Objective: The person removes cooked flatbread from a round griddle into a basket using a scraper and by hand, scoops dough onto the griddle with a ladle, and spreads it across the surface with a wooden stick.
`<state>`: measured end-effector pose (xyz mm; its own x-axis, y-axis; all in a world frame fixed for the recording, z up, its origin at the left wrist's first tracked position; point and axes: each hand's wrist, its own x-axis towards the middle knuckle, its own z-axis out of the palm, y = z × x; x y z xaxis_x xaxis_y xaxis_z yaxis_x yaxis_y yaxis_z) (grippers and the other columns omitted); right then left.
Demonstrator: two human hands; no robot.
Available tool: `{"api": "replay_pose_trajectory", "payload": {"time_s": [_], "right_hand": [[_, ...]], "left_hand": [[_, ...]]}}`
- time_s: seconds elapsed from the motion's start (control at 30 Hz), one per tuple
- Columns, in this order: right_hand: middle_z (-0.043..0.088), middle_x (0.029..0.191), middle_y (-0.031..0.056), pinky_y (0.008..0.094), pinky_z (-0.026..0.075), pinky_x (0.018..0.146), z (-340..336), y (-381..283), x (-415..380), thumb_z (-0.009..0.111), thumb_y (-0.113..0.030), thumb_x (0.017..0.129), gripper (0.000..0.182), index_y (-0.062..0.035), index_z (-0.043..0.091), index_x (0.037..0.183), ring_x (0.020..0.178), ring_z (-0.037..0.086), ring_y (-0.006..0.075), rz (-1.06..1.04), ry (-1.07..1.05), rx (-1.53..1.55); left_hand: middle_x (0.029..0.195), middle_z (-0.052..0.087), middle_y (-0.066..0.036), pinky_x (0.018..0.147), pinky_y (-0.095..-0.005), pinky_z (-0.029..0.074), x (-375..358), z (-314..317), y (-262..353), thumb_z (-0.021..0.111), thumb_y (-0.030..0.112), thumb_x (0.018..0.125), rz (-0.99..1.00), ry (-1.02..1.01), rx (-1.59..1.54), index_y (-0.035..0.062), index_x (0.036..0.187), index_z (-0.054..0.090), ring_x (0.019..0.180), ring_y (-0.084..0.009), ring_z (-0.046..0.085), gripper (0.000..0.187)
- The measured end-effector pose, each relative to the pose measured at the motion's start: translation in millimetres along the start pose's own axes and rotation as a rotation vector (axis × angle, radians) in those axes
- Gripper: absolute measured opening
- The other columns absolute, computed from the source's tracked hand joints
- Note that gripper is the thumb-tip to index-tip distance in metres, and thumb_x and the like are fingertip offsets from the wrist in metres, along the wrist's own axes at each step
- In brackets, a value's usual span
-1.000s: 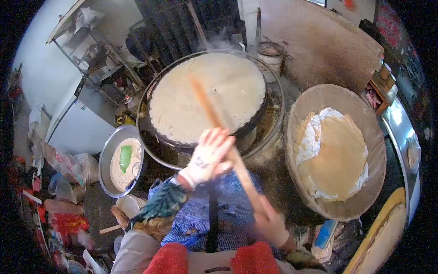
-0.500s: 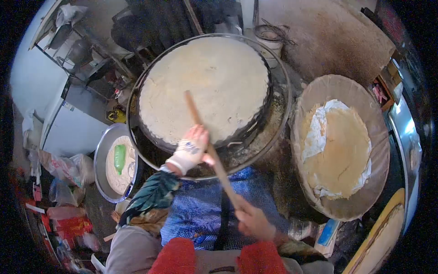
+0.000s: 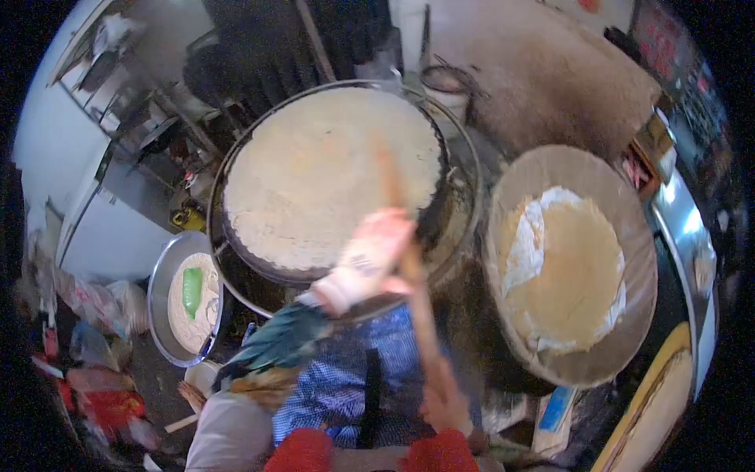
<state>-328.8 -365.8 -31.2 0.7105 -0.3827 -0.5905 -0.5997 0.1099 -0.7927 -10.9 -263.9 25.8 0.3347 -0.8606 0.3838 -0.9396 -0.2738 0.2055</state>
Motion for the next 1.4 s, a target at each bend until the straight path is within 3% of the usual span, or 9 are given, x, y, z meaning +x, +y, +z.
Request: {"api": "replay_pose_trajectory", "payload": {"time_s": [0.03, 0.1, 0.3, 0.57, 0.9, 1.0, 1.2, 1.27, 1.4], "right_hand": [[0.058, 0.071, 0.004, 0.0245, 0.042, 0.04, -4, -13, -3, 0.052, -0.009, 0.093, 0.064, -0.0234, 0.027, 0.15, 0.047, 0.051, 0.0098, -0.033, 0.063, 0.088], [0.05, 0.06, 0.0009, 0.0238, 0.037, 0.037, -11, -44, 7, 0.053, -0.02, 0.096, 0.064, -0.0233, 0.022, 0.151, 0.041, 0.044, 0.0087, 0.169, -0.077, 0.241], [0.036, 0.053, -0.003, 0.0244, 0.028, 0.035, 14, -108, 112, 0.053, -0.032, 0.097, 0.058, -0.025, 0.027, 0.148, 0.037, 0.032, 0.0074, -0.009, -0.544, 0.471], [0.045, 0.055, -0.0006, 0.0249, 0.032, 0.037, 121, -201, 148, 0.051, -0.024, 0.097, 0.056, -0.017, 0.031, 0.148, 0.041, 0.04, 0.0096, 0.097, -0.778, 0.244], [0.061, 0.071, 0.0053, 0.0296, 0.048, 0.048, 173, -109, 85, 0.056, -0.018, 0.095, 0.055, -0.0227, 0.036, 0.146, 0.054, 0.057, 0.0126, -0.198, -0.851, -0.194], [0.065, 0.077, 0.0103, 0.0319, 0.05, 0.051, 85, -41, 61, 0.056, -0.019, 0.094, 0.056, -0.0221, 0.036, 0.146, 0.057, 0.061, 0.0137, -0.611, -0.484, -0.414], [0.049, 0.058, 0.0025, 0.0259, 0.038, 0.039, -14, -53, 5, 0.056, -0.021, 0.093, 0.061, -0.0155, 0.03, 0.149, 0.043, 0.045, 0.0115, 0.105, -0.052, 0.139], [0.045, 0.056, 0.0013, 0.0249, 0.035, 0.038, -31, -60, 26, 0.054, -0.022, 0.095, 0.06, -0.0174, 0.03, 0.149, 0.042, 0.04, 0.0105, 0.073, -0.166, 0.24], [0.034, 0.053, -0.003, 0.0239, 0.029, 0.039, -20, -77, 83, 0.051, -0.031, 0.098, 0.051, -0.0302, 0.034, 0.146, 0.039, 0.031, 0.0072, 0.082, -0.568, 0.57]], "left_hand": [[0.139, 0.041, -0.025, 0.113, -0.0487, 0.023, 29, 24, -2, 0.054, 0.075, 0.066, 0.067, -0.013, -0.05, -0.0086, 0.134, 0.039, 0.135, -0.0405, 0.031, 0.108], [0.147, 0.033, -0.024, 0.116, -0.0416, 0.02, 67, 86, -12, 0.06, 0.073, 0.061, -0.027, -0.505, 0.178, -0.0081, 0.138, 0.035, 0.141, -0.0348, 0.025, 0.115], [0.119, 0.059, -0.021, 0.109, -0.0423, 0.03, 66, 43, -135, 0.065, 0.073, 0.055, -0.206, -0.384, 0.287, -0.0044, 0.108, 0.063, 0.125, -0.0358, 0.046, 0.094], [0.114, 0.058, -0.022, 0.106, -0.044, 0.035, -88, -26, -256, 0.068, 0.068, 0.055, -0.511, -0.163, 0.408, -0.0041, 0.108, 0.059, 0.121, -0.0367, 0.048, 0.09], [0.133, 0.043, -0.03, 0.108, -0.0539, 0.028, -294, -67, -146, 0.053, 0.076, 0.064, -0.585, -0.047, 0.567, -0.0087, 0.134, 0.037, 0.126, -0.0464, 0.04, 0.111], [0.135, 0.042, -0.03, 0.109, -0.0543, 0.026, -188, -50, -73, 0.057, 0.074, 0.06, -0.442, 0.029, 0.362, -0.0081, 0.134, 0.037, 0.126, -0.0449, 0.039, 0.112], [0.137, 0.042, -0.028, 0.113, -0.0453, 0.024, 51, 73, -18, 0.056, 0.079, 0.059, -0.002, -0.091, 0.105, -0.0099, 0.136, 0.037, 0.134, -0.041, 0.033, 0.119], [0.137, 0.044, -0.026, 0.114, -0.0433, 0.022, 71, 85, -26, 0.061, 0.076, 0.055, -0.116, -0.452, 0.254, -0.0088, 0.134, 0.04, 0.136, -0.0391, 0.032, 0.118], [0.136, 0.045, -0.024, 0.115, -0.0433, 0.022, 55, 48, -80, 0.062, 0.076, 0.054, -0.241, -0.493, 0.295, -0.0066, 0.131, 0.045, 0.136, -0.0379, 0.033, 0.114]]}}
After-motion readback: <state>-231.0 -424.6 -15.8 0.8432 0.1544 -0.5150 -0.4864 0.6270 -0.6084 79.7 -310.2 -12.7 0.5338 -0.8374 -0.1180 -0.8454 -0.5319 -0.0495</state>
